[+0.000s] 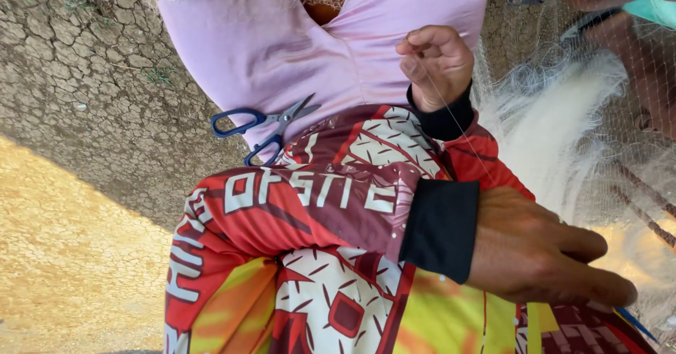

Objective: Repairing a fishing net by weaving line with a netting needle and trimming with scissors

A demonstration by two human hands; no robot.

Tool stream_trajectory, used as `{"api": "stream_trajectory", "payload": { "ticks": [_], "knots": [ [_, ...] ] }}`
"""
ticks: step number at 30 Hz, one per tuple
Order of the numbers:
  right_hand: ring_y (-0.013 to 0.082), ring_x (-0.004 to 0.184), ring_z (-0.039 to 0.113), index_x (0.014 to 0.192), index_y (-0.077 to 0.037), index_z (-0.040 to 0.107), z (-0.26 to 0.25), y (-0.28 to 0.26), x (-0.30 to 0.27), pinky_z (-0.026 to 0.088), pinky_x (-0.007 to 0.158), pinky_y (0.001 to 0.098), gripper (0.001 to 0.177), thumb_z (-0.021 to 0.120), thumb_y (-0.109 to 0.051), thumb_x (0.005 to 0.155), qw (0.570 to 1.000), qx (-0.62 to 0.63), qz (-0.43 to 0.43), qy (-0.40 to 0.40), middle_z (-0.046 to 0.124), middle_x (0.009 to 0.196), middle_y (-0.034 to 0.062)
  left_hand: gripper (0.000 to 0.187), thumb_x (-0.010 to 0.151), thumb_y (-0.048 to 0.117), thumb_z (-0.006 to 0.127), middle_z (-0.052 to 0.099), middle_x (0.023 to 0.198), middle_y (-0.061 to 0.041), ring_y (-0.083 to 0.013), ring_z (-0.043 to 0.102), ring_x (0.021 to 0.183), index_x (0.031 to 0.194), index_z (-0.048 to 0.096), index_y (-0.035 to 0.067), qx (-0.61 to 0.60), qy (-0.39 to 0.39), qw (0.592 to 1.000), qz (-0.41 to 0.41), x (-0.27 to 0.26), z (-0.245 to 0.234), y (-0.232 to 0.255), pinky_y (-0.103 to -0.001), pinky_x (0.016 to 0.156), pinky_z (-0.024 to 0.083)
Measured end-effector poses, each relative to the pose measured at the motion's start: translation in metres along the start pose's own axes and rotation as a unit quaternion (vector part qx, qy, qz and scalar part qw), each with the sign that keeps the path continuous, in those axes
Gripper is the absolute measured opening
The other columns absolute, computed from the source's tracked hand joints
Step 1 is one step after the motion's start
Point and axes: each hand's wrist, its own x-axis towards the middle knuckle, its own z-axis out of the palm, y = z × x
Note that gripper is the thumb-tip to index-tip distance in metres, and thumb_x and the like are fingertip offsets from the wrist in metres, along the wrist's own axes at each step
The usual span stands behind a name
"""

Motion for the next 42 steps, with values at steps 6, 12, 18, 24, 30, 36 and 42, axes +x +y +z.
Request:
{"api": "stream_trajectory", "payload": {
  "ticks": [6, 12, 18, 24, 30, 36, 42],
  "knots": [
    [0.0183, 0.086, 0.069, 0.110, -0.001, 0.063, 0.008, -0.005, -0.001, 0.060, 0.084, 0.0307, 0.020, 0.074, -0.015, 0.099, 0.994, 0.038, 0.091, 0.037, 0.069, 0.094, 0.0118, 0.027, 0.106, 0.031, 0.063, 0.065, 0.099, -0.005, -0.0223, 0.072, 0.068, 0.126, 0.065, 0.013, 0.018, 0.041, 0.999, 0.002, 0.012, -0.018, 0.006, -0.040, 0.060, 0.057],
    [0.0149, 0.078, 0.063, 0.105, -0.003, 0.060, 0.005, -0.023, -0.004, 0.056, 0.075, 0.0247, 0.011, 0.064, -0.013, 0.103, 0.906, 0.306, 0.293, -0.010, 0.066, 0.095, 0.0092, 0.024, 0.090, 0.016, 0.080, 0.062, 0.103, -0.008, -0.0222, 0.057, 0.067, 0.111, 0.075, 0.006, 0.284, 0.035, 0.957, -0.046, -0.001, -0.115, -0.010, -0.037, 0.069, 0.049],
    [0.0260, 0.095, 0.068, 0.107, -0.003, 0.058, 0.000, -0.032, -0.032, 0.057, 0.090, 0.0347, 0.008, 0.053, -0.010, 0.106, 0.874, 0.334, 0.353, -0.004, 0.069, 0.108, 0.0174, 0.014, 0.094, 0.014, 0.078, 0.058, 0.088, -0.006, -0.0199, 0.055, 0.071, 0.097, 0.066, 0.009, 0.470, -0.022, 0.865, -0.174, -0.056, -0.146, -0.012, -0.034, 0.063, 0.049],
    [0.0238, 0.088, 0.068, 0.105, -0.002, 0.056, 0.012, -0.040, -0.038, 0.059, 0.087, 0.0325, 0.007, 0.055, -0.008, 0.102, 0.906, 0.264, 0.331, -0.006, 0.069, 0.098, 0.0175, 0.012, 0.087, 0.009, 0.076, 0.061, 0.096, -0.008, -0.0240, 0.058, 0.074, 0.092, 0.065, 0.007, 0.452, 0.035, 0.863, -0.221, -0.068, -0.132, -0.016, -0.037, 0.067, 0.050],
    [0.0269, 0.090, 0.068, 0.105, -0.001, 0.055, 0.012, -0.032, -0.037, 0.057, 0.091, 0.0364, 0.008, 0.053, -0.006, 0.099, 0.892, 0.310, 0.329, 0.003, 0.069, 0.096, 0.0182, 0.015, 0.087, 0.002, 0.073, 0.059, 0.096, -0.014, -0.0319, 0.058, 0.077, 0.100, 0.066, 0.001, 0.296, 0.107, 0.924, -0.216, -0.076, -0.122, -0.024, -0.042, 0.070, 0.050],
    [0.0066, 0.082, 0.051, 0.111, -0.008, 0.061, 0.024, -0.022, -0.036, 0.044, 0.076, 0.0193, 0.030, 0.062, -0.039, 0.107, 0.949, 0.234, 0.201, -0.062, 0.059, 0.097, 0.0001, 0.029, 0.092, 0.008, 0.073, 0.046, 0.095, -0.013, -0.0271, 0.050, 0.082, 0.119, 0.071, 0.002, 0.192, 0.165, 0.952, -0.175, -0.069, -0.098, -0.042, -0.037, 0.070, 0.046],
    [0.0184, 0.090, 0.066, 0.105, -0.004, 0.057, 0.007, -0.007, -0.016, 0.057, 0.087, 0.0285, 0.007, 0.057, -0.012, 0.104, 0.968, 0.151, 0.191, -0.066, 0.065, 0.096, 0.0116, 0.007, 0.087, -0.001, 0.079, 0.060, 0.104, -0.020, -0.0318, 0.064, 0.092, 0.092, 0.074, -0.002, 0.110, 0.176, 0.973, 0.097, -0.055, -0.076, -0.018, -0.055, 0.097, 0.057]
  ]
}}
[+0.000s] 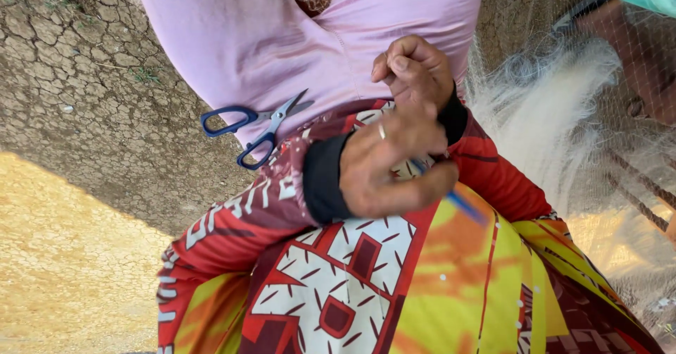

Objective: Repairing a fishing net by weaving line with a netting needle and trimming with scissors

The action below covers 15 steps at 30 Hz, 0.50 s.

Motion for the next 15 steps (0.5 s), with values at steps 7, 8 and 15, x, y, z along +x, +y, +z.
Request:
{"api": "stream_trajectory", "payload": {
  "ticks": [7, 8, 15],
  "knots": [
    [0.0168, 0.078, 0.064, 0.098, -0.005, 0.059, 0.006, -0.006, 0.005, 0.056, 0.080, 0.0280, 0.002, 0.059, -0.007, 0.097, 0.996, -0.070, -0.029, 0.043, 0.068, 0.087, 0.0101, 0.031, 0.109, 0.010, 0.043, 0.056, 0.098, -0.008, -0.0123, 0.062, 0.065, 0.137, 0.046, -0.002, -0.148, 0.119, 0.774, -0.604, -0.025, -0.034, 0.029, -0.021, 0.056, 0.049],
    [0.0168, 0.077, 0.063, 0.098, -0.006, 0.057, 0.010, -0.006, 0.004, 0.055, 0.079, 0.0278, 0.003, 0.059, -0.007, 0.096, 0.996, -0.087, -0.022, 0.010, 0.067, 0.088, 0.0105, 0.028, 0.106, 0.009, 0.048, 0.059, 0.089, -0.006, -0.0129, 0.058, 0.065, 0.131, 0.055, -0.001, -0.136, -0.003, 0.809, -0.572, -0.026, -0.036, 0.028, -0.024, 0.058, 0.048],
    [0.0164, 0.077, 0.063, 0.097, -0.008, 0.055, 0.010, -0.022, -0.001, 0.054, 0.080, 0.0279, 0.004, 0.059, -0.007, 0.095, 0.995, -0.083, -0.018, -0.043, 0.065, 0.086, 0.0095, 0.025, 0.094, 0.022, 0.059, 0.071, 0.092, -0.008, -0.0332, 0.066, 0.059, 0.116, 0.063, 0.011, 0.174, -0.361, 0.869, -0.289, -0.033, -0.020, 0.018, -0.042, 0.045, 0.049]
  ]
}}
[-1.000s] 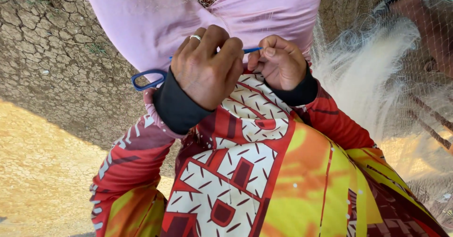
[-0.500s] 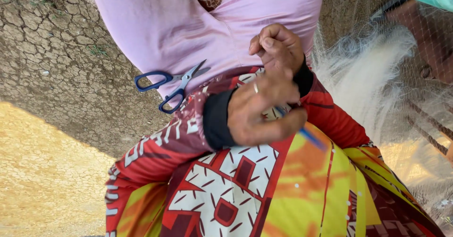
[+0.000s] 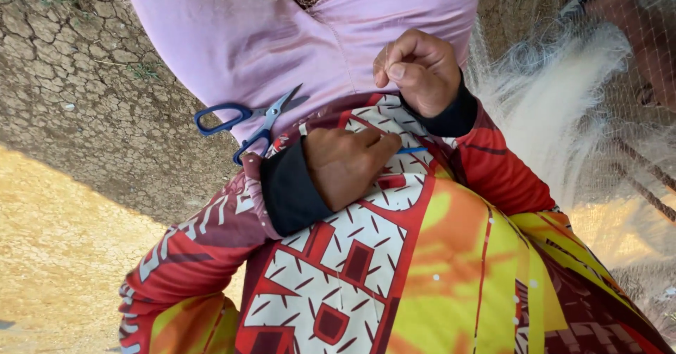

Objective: Repairing a fishing net by weaving line with a netting needle and trimming with scissors

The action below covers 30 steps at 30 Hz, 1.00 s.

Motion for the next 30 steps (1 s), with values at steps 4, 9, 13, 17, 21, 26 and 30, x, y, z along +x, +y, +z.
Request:
{"api": "stream_trajectory", "payload": {
  "ticks": [4, 9, 13, 17, 21, 26, 30],
  "knots": [
    [0.0153, 0.075, 0.061, 0.095, -0.009, 0.056, -0.007, -0.003, -0.003, 0.053, 0.079, 0.0281, 0.003, 0.058, -0.008, 0.096, 1.000, 0.027, 0.013, -0.009, 0.065, 0.084, 0.0082, 0.033, 0.095, 0.031, 0.059, 0.070, 0.092, -0.007, -0.0309, 0.070, 0.064, 0.122, 0.065, 0.012, 0.014, -0.079, 0.996, 0.029, 0.002, 0.007, 0.001, -0.041, 0.047, 0.051],
    [0.0190, 0.083, 0.065, 0.104, -0.005, 0.059, -0.008, 0.006, -0.012, 0.056, 0.086, 0.0313, 0.005, 0.057, -0.007, 0.100, 0.983, 0.172, 0.055, -0.028, 0.067, 0.089, 0.0097, 0.035, 0.095, 0.039, 0.063, 0.072, 0.093, -0.008, -0.0333, 0.070, 0.064, 0.119, 0.066, 0.014, -0.029, -0.070, 0.996, 0.056, 0.006, 0.000, 0.001, -0.043, 0.049, 0.052],
    [0.0200, 0.086, 0.067, 0.103, -0.005, 0.060, -0.007, 0.015, -0.021, 0.056, 0.087, 0.0331, 0.004, 0.057, -0.006, 0.101, 0.962, 0.253, 0.096, -0.035, 0.069, 0.089, 0.0101, 0.032, 0.093, 0.037, 0.065, 0.070, 0.088, -0.007, -0.0317, 0.069, 0.060, 0.115, 0.068, 0.015, -0.010, -0.060, 0.996, 0.058, 0.008, -0.001, 0.000, -0.042, 0.045, 0.050],
    [0.0182, 0.090, 0.068, 0.105, -0.005, 0.061, -0.013, 0.021, -0.021, 0.056, 0.089, 0.0331, 0.005, 0.056, -0.005, 0.102, 0.942, 0.309, 0.115, -0.067, 0.070, 0.092, 0.0085, 0.024, 0.092, 0.028, 0.062, 0.072, 0.088, -0.009, -0.0314, 0.069, 0.056, 0.110, 0.072, 0.014, 0.021, -0.077, 0.996, 0.046, 0.006, 0.003, -0.001, -0.041, 0.042, 0.051],
    [0.0219, 0.088, 0.067, 0.104, -0.003, 0.060, -0.019, 0.020, -0.019, 0.059, 0.090, 0.0350, 0.006, 0.055, -0.002, 0.100, 0.958, 0.270, 0.076, -0.055, 0.069, 0.090, 0.0116, 0.029, 0.091, 0.025, 0.058, 0.074, 0.090, -0.009, -0.0339, 0.071, 0.058, 0.116, 0.072, 0.017, 0.025, -0.120, 0.991, 0.047, 0.007, 0.002, -0.002, -0.043, 0.045, 0.053],
    [0.0207, 0.083, 0.067, 0.100, -0.005, 0.060, -0.011, 0.008, -0.017, 0.057, 0.087, 0.0331, 0.004, 0.056, -0.003, 0.098, 0.974, 0.214, 0.069, -0.014, 0.068, 0.085, 0.0098, 0.030, 0.090, 0.022, 0.057, 0.076, 0.084, -0.008, -0.0334, 0.071, 0.057, 0.115, 0.073, 0.020, 0.025, -0.128, 0.990, 0.054, 0.010, 0.002, -0.001, -0.042, 0.044, 0.053],
    [0.0189, 0.082, 0.068, 0.102, -0.004, 0.059, -0.010, 0.011, -0.019, 0.059, 0.085, 0.0330, 0.004, 0.056, -0.003, 0.101, 0.970, 0.234, 0.067, -0.002, 0.067, 0.087, 0.0088, 0.031, 0.092, 0.021, 0.055, 0.076, 0.086, -0.009, -0.0331, 0.071, 0.059, 0.118, 0.073, 0.017, 0.014, -0.132, 0.989, 0.064, 0.011, -0.002, -0.002, -0.042, 0.046, 0.054]
  ]
}}
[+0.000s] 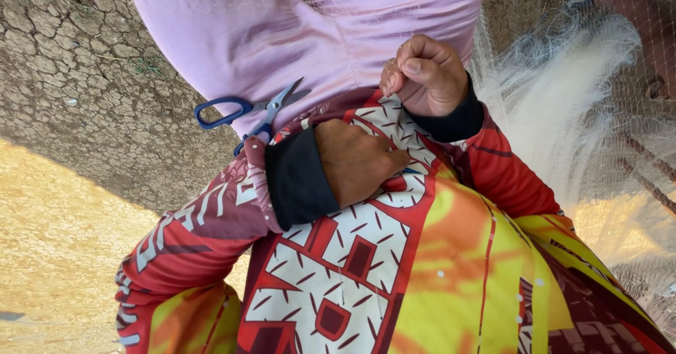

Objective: Repairing a fishing net by weaving line with a netting needle and trimming with scissors

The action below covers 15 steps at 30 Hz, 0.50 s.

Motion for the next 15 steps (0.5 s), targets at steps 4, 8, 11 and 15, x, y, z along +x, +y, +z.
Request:
{"api": "stream_trajectory", "payload": {
  "ticks": [4, 8, 11, 15],
  "knots": [
    [0.0227, 0.100, 0.071, 0.116, -0.002, 0.060, -0.005, 0.008, -0.009, 0.062, 0.096, 0.0345, 0.014, 0.053, 0.000, 0.103, 0.999, 0.018, -0.013, -0.031, 0.070, 0.107, 0.0148, 0.025, 0.091, 0.030, 0.064, 0.074, 0.090, -0.008, -0.0333, 0.069, 0.057, 0.110, 0.069, 0.015, -0.025, 0.064, 0.998, 0.011, 0.001, -0.016, 0.007, -0.044, 0.047, 0.052],
    [0.0188, 0.103, 0.070, 0.130, -0.007, 0.047, 0.006, 0.014, -0.016, 0.058, 0.092, 0.0258, 0.051, 0.071, 0.006, 0.087, 0.961, -0.228, -0.140, 0.072, 0.068, 0.110, 0.0127, 0.009, 0.088, 0.014, 0.066, 0.070, 0.084, -0.006, -0.0316, 0.066, 0.061, 0.096, 0.064, 0.010, -0.055, 0.209, 0.976, 0.037, 0.017, -0.043, 0.015, -0.042, 0.052, 0.048],
    [0.0164, 0.100, 0.067, 0.127, -0.010, 0.050, 0.022, 0.014, -0.004, 0.054, 0.087, 0.0241, 0.048, 0.077, 0.002, 0.089, 0.947, -0.255, -0.169, 0.102, 0.066, 0.106, 0.0085, 0.006, 0.091, 0.009, 0.065, 0.071, 0.085, -0.007, -0.0293, 0.063, 0.058, 0.096, 0.063, 0.006, -0.024, 0.286, 0.957, 0.036, 0.036, -0.058, 0.009, -0.040, 0.047, 0.045],
    [0.0048, 0.083, 0.057, 0.111, -0.012, 0.065, 0.034, 0.008, 0.010, 0.042, 0.074, 0.0168, 0.017, 0.068, -0.007, 0.095, 0.966, -0.147, -0.184, 0.104, 0.066, 0.107, -0.0007, 0.030, 0.099, 0.027, 0.078, 0.056, 0.102, -0.012, -0.0189, 0.062, 0.050, 0.113, 0.064, 0.004, 0.168, 0.326, 0.929, -0.052, 0.045, -0.079, -0.025, -0.034, 0.040, 0.049]
  ]
}}
